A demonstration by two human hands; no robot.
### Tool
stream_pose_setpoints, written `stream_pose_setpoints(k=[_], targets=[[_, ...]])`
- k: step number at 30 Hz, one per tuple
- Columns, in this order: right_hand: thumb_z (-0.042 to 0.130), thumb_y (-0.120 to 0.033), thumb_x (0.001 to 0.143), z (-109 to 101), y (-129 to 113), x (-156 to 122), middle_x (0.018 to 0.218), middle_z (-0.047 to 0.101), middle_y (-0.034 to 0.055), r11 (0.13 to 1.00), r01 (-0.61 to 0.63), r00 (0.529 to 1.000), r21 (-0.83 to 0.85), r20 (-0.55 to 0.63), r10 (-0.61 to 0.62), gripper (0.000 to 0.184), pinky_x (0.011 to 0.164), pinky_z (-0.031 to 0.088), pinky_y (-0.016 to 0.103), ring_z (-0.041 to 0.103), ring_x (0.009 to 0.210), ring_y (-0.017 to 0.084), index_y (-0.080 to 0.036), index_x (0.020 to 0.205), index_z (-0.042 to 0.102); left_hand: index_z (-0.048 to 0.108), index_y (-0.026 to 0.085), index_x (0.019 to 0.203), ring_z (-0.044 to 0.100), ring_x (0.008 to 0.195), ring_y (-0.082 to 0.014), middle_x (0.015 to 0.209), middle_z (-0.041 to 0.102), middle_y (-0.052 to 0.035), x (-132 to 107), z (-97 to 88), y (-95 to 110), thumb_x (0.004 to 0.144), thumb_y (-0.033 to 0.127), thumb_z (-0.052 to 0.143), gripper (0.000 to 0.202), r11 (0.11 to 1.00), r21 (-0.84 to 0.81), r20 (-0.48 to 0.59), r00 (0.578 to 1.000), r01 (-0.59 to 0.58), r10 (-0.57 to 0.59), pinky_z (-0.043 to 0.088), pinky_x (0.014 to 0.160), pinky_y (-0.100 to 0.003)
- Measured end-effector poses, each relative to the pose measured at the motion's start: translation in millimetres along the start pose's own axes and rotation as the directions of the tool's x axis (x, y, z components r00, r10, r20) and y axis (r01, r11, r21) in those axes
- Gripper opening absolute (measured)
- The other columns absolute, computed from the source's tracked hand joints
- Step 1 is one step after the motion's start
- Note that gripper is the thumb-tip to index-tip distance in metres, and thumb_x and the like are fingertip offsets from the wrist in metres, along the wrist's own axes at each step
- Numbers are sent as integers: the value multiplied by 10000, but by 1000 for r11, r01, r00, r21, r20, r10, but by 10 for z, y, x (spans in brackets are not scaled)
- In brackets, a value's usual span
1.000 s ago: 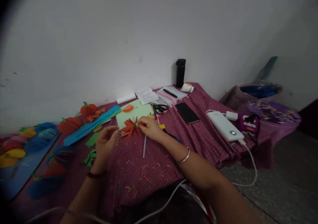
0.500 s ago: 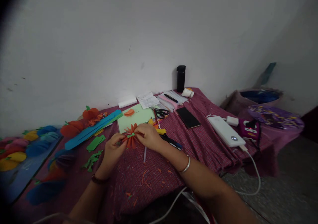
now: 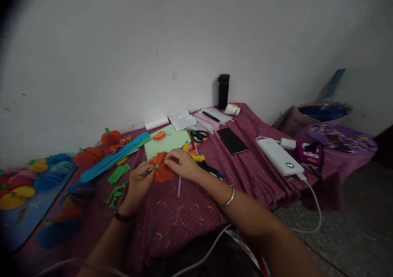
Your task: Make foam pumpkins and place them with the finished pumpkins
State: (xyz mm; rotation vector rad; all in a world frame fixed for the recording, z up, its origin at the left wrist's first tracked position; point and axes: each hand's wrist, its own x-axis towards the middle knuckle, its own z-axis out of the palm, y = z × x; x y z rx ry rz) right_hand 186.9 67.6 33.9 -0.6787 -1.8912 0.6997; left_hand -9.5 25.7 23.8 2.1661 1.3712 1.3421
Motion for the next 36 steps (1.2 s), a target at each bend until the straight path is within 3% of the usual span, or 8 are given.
stream_pose_setpoints(k=[5, 10, 16, 18, 21, 25, 29, 36], targets=[[494, -243, 888, -119, 12, 52, 797, 628, 21, 996, -61, 986, 69, -152, 71, 152, 722, 447, 284, 585, 771, 152, -168, 847, 620, 665, 179, 806, 593, 820, -172, 845, 649, -52, 24, -97, 1, 802, 107, 563, 125, 986, 102, 16, 991, -134, 133, 472, 749, -286], [536, -207, 855, -101, 104, 68, 858, 613, 37, 999, -7, 992, 40, -125, 12, 117, 752, 460, 304, 583, 810, 160, -168, 919, 626, 656, 188, 844, 597, 840, -175, 861, 652, -53, 28, -91, -12, 804, 86, 547, 154, 974, 131, 38, 982, -186, 182, 475, 765, -284], [592, -262, 851, -120, 50, 59, 963, 601, 63, 994, 106, 987, 42, -124, -100, 122, 856, 465, 361, 578, 934, 189, -187, 945, 612, 624, 178, 782, 562, 755, -151, 787, 614, -29, 15, -72, 8, 845, 160, 538, 108, 999, 5, 43, 998, -53, 52, 445, 710, -261], [670, -334, 810, -133, -8, 40, 1124, 576, 89, 990, 134, 990, 49, -44, -132, 259, 955, 431, 413, 542, 1096, 223, -199, 1018, 594, 609, 174, 736, 529, 698, -137, 739, 582, -13, 9, -67, 19, 836, 181, 548, 117, 998, -65, 30, 999, 24, -22, 424, 659, -246], [783, -408, 690, -139, -89, 2, 1384, 418, 120, 992, 123, 985, -1, 125, -122, 621, 1060, 352, 485, 403, 1300, 274, -244, 1219, 503, 601, 170, 707, 486, 664, -124, 709, 546, 2, 6, -58, 19, 817, 197, 565, 119, 973, -196, 5, 992, 124, -125, 398, 615, -231], [822, -405, 637, -131, -112, -21, 1478, 297, 130, 990, 108, 971, -89, 225, -85, 864, 1105, 296, 524, 308, 1372, 307, -294, 1371, 379, 627, 168, 752, 512, 705, -133, 749, 579, -4, 11, -61, 7, 790, 227, 603, 74, 916, -336, 0, 973, 217, -231, 417, 636, -233], [807, -416, 656, -124, -47, -7, 1461, 315, 140, 993, 74, 971, -96, 232, -50, 848, 1101, 303, 513, 323, 1366, 300, -277, 1378, 386, 646, 167, 762, 532, 713, -137, 766, 605, -7, 24, -84, 22, 780, 247, 623, 85, 887, -384, 5, 961, 256, -276, 433, 653, -239], [696, -386, 799, -125, 46, -2, 1413, 401, 131, 993, 116, 980, -32, 164, -110, 638, 1108, 298, 482, 360, 1343, 255, -240, 1355, 419, 668, 166, 708, 548, 714, -130, 752, 643, -6, 53, -105, 44, 754, 211, 643, 69, 903, -367, -43, 965, 224, -257, 441, 674, -237]])
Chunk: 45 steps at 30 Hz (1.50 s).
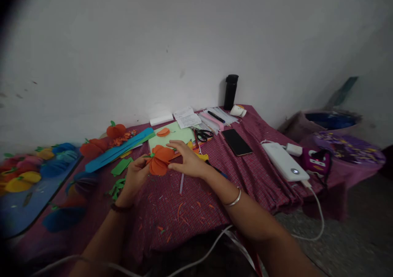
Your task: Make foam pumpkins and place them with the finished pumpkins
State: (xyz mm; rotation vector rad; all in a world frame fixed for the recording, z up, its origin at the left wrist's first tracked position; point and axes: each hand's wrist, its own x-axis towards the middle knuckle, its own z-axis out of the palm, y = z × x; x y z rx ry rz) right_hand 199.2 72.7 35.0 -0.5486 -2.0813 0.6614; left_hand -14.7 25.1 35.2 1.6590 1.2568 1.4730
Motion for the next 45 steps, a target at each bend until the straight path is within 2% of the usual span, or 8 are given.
stream_pose_setpoints(k=[7, 14, 20, 24, 30, 38, 42, 45], targets=[[714, -428, 768, -7, 58, 3, 1342, 454, 119, 984, -93, 995, 153, 54, 85, 663, 1004, 434, 429, 488, 1216, 245, -230, 1339, 444, 662, 153, 693, 541, 687, -131, 732, 627, -11, -15, 17, 85, 757, 224, 634, 99, 998, -27, 37, 998, 52, -51, 430, 620, -232], [700, -435, 779, -35, 22, -15, 1331, 464, 117, 974, -109, 991, 198, 97, 91, 664, 1007, 432, 442, 508, 1200, 260, -247, 1354, 428, 662, 145, 693, 511, 629, -120, 690, 607, -5, -9, 25, 1, 741, 249, 633, 118, 993, -38, 31, 993, 112, -111, 420, 592, -232], [737, -446, 734, 10, -46, -10, 1371, 447, 130, 973, -156, 983, 172, 125, 136, 767, 1024, 413, 466, 476, 1250, 280, -244, 1385, 385, 644, 145, 650, 492, 615, -111, 655, 582, 8, -16, 34, 22, 739, 237, 629, 128, 996, 52, 56, 996, 72, -75, 403, 591, -226], [760, -425, 716, 31, -36, -6, 1388, 445, 138, 985, -122, 985, 124, 135, 105, 794, 1079, 354, 470, 438, 1293, 284, -230, 1389, 387, 680, 148, 699, 504, 631, -117, 673, 595, 1, -24, 29, 49, 747, 230, 627, 109, 993, 94, 85, 994, 68, -76, 404, 594, -225], [744, -351, 751, 2, -28, 3, 1377, 463, 122, 992, -75, 988, 105, 142, 60, 717, 1080, 362, 460, 449, 1287, 263, -246, 1371, 398, 687, 156, 714, 502, 622, -118, 668, 603, 3, -16, -7, 64, 739, 224, 632, 91, 993, 24, 93, 989, 111, -113, 399, 565, -215], [755, -341, 741, -27, -32, 16, 1363, 465, 116, 983, -88, 988, 164, 139, 65, 704, 1070, 384, 415, 465, 1259, 244, -236, 1349, 416, 693, 156, 714, 524, 632, -130, 684, 627, -12, -3, -30, 57, 709, 244, 675, 90, 984, -56, 109, 981, 167, -161, 425, 576, -230], [687, -302, 806, -22, -32, 17, 1314, 503, 108, 987, -60, 995, 151, 89, 47, 549, 1010, 431, 415, 514, 1186, 230, -227, 1299, 458, 684, 156, 683, 526, 645, -132, 675, 593, -6, 3, -33, 42, 722, 229, 656, 87, 990, -47, 117, 985, 131, -125, 422, 592, -237], [609, -200, 839, -2, -38, 20, 1226, 549, 97, 997, -35, 999, 70, 17, 34, 395, 942, 464, 393, 541, 1116, 212, -210, 1221, 507, 681, 157, 671, 522, 652, -133, 700, 595, -13, 9, -28, 27, 727, 231, 654, 97, 996, -30, 123, 989, 83, -78, 414, 591, -241]])
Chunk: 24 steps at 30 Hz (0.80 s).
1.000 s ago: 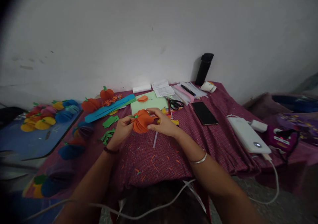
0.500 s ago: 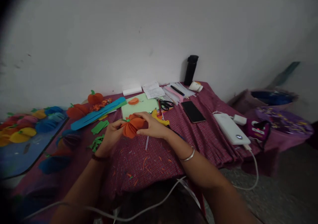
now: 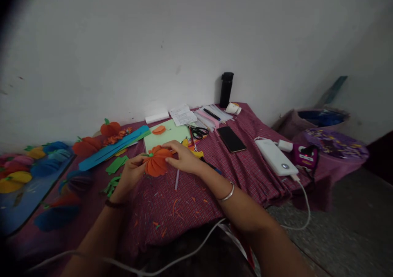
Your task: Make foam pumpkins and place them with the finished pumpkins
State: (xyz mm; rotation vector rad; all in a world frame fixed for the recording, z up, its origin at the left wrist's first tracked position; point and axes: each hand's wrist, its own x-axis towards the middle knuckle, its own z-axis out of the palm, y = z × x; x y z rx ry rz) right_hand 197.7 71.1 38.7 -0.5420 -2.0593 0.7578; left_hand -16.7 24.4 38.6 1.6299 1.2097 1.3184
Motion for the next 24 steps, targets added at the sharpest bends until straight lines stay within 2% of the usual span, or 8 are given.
stream_pose_setpoints(k=[3, 6, 14, 18, 24], targets=[[593, -138, 807, 23, -31, 5, 1086, 593, 83, 990, 4, 999, -143, -33, -9, 317, 884, 462, 372, 556, 1013, 205, -180, 1119, 550, 691, 161, 690, 529, 662, -140, 706, 599, -20, -4, 17, 5, 742, 231, 640, 101, 997, 65, 13, 999, -40, 39, 413, 597, -244], [624, -156, 779, 48, -83, 7, 1017, 598, 74, 970, -7, 999, -241, -53, -6, 300, 861, 441, 363, 548, 956, 206, -175, 1071, 556, 686, 167, 694, 538, 680, -147, 696, 594, -19, -17, 40, 18, 770, 217, 608, 120, 986, 130, 36, 995, -100, 96, 422, 619, -247], [624, -165, 741, 140, -179, -11, 884, 571, 34, 944, -42, 997, -328, -76, 18, 189, 764, 401, 303, 525, 841, 185, -183, 903, 529, 650, 172, 732, 557, 705, -141, 733, 604, -16, -64, 109, 34, 825, 163, 568, 124, 896, 339, 90, 958, -287, 273, 427, 661, -253], [546, -84, 737, 166, -158, -23, 853, 565, 36, 936, -21, 998, -352, -65, -2, 162, 759, 395, 298, 516, 826, 183, -182, 865, 533, 636, 178, 720, 562, 714, -140, 731, 611, -14, -88, 152, 69, 825, 130, 549, 144, 872, 372, 107, 948, -319, 301, 430, 671, -250], [520, -93, 760, 228, -74, -36, 815, 583, 52, 919, 21, 1000, -395, -10, -27, 101, 745, 396, 313, 522, 807, 198, -180, 797, 555, 611, 175, 719, 553, 705, -133, 725, 603, -6, -103, 221, 69, 810, 127, 536, 127, 889, 360, 74, 958, -284, 276, 425, 673, -245]])
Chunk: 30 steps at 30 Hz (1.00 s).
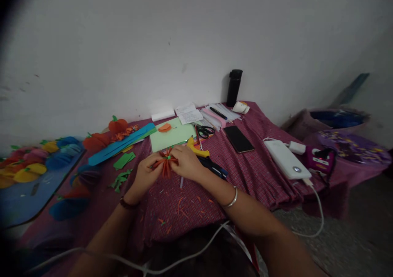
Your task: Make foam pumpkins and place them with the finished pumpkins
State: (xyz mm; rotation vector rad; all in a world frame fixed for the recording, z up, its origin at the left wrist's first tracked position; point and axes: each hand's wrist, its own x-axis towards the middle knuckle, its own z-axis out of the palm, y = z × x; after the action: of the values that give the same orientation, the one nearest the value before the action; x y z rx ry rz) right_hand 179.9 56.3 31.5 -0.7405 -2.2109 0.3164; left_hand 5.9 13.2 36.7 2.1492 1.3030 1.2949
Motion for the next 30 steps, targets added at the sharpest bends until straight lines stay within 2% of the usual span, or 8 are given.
stream_pose_setpoints(k=[4, 10, 18, 24, 27, 30], targets=[[514, -79, 738, 42, 4, -12, 786, 599, 48, 998, -11, 1000, 63, 1, 11, 122, 734, 410, 313, 532, 785, 196, -183, 780, 563, 572, 170, 677, 518, 649, -119, 677, 562, 11, -7, 20, 49, 783, 133, 526, 121, 997, -30, -13, 997, 71, -72, 402, 626, -232], [526, -86, 706, 39, 2, -36, 814, 620, 39, 988, -33, 999, 151, 14, 31, 124, 766, 420, 316, 548, 809, 190, -185, 768, 565, 563, 165, 659, 462, 600, -107, 626, 525, 25, -15, -22, 96, 791, 169, 523, 138, 980, -145, 72, 990, 135, -125, 361, 577, -223], [523, -73, 696, 15, 48, 11, 714, 578, 15, 993, -44, 999, 111, 25, 42, 110, 701, 402, 283, 517, 707, 163, -183, 686, 523, 559, 167, 659, 456, 597, -110, 621, 523, 28, 2, 61, 36, 759, 144, 519, 110, 978, -160, 24, 991, 135, -133, 361, 583, -229], [532, -84, 728, -35, 168, 25, 711, 570, 16, 990, -65, 998, 125, 10, 65, 114, 686, 420, 285, 529, 701, 162, -186, 679, 522, 569, 171, 661, 500, 655, -124, 676, 557, 6, 18, 22, -44, 781, 126, 542, 131, 997, -60, 9, 999, 46, -46, 394, 646, -249], [550, -111, 757, -62, 192, 18, 837, 611, 37, 974, -99, 995, 204, 14, 98, 123, 734, 457, 306, 574, 782, 174, -182, 851, 587, 608, 177, 667, 528, 692, -138, 695, 574, -10, 12, 16, -134, 807, 162, 564, 148, 999, 2, -72, 996, 43, -42, 406, 659, -260], [597, -192, 785, -93, 203, 17, 1058, 603, 86, 966, -87, 995, 243, -33, 98, 328, 858, 466, 378, 581, 977, 222, -188, 1110, 554, 620, 183, 621, 524, 680, -139, 675, 563, -12, 70, -96, -164, 789, 196, 600, 169, 997, 34, -262, 963, 71, -60, 405, 626, -257]])
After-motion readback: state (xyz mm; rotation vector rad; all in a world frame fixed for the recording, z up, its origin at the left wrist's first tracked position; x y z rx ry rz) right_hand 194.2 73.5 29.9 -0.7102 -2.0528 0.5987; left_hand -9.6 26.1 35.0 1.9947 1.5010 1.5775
